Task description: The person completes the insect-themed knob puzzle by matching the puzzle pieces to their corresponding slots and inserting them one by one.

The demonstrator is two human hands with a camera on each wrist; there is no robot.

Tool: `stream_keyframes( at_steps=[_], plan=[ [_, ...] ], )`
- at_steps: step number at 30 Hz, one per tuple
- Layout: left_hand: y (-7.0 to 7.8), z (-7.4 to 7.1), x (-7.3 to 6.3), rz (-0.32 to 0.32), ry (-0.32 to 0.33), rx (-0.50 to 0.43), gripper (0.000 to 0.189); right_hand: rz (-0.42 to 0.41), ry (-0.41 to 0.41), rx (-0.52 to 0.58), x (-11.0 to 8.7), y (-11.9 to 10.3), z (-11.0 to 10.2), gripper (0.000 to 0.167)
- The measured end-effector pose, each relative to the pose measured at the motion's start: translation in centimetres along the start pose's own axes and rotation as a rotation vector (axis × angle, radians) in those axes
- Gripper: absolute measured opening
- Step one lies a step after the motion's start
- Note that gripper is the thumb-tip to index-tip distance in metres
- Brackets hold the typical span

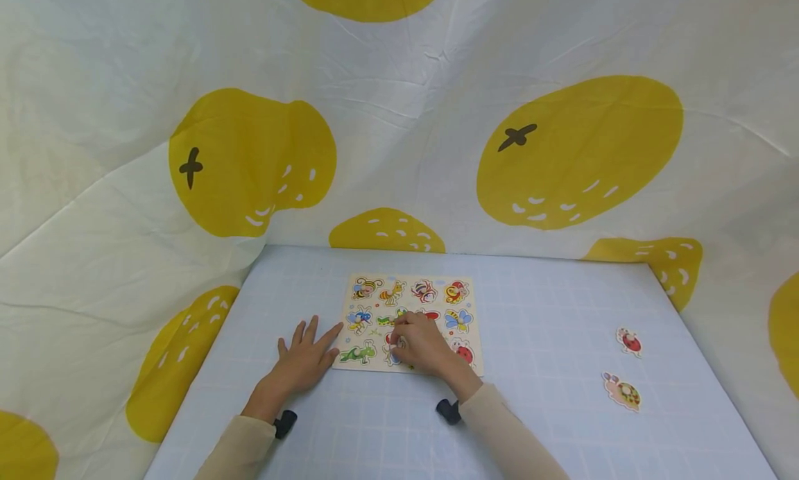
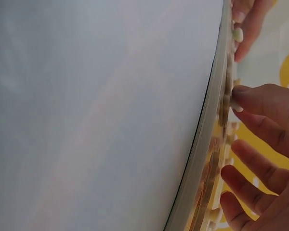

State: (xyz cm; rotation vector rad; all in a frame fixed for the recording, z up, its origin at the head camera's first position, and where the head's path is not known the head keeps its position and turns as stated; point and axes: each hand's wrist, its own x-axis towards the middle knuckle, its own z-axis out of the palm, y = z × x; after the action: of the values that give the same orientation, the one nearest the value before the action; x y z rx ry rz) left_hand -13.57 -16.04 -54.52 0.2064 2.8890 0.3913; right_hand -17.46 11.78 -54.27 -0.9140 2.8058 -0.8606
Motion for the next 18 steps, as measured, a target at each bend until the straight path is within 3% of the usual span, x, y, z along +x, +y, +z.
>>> stream_keyframes(
  at_steps=[18],
  plan=[
    [-0.04, -0.06, 0.1, -0.001, 0.001, 0.0, 0.056, 0.002, 0.002, -0.028, 0.11, 0.1, 0.16, 0.006]
  ],
)
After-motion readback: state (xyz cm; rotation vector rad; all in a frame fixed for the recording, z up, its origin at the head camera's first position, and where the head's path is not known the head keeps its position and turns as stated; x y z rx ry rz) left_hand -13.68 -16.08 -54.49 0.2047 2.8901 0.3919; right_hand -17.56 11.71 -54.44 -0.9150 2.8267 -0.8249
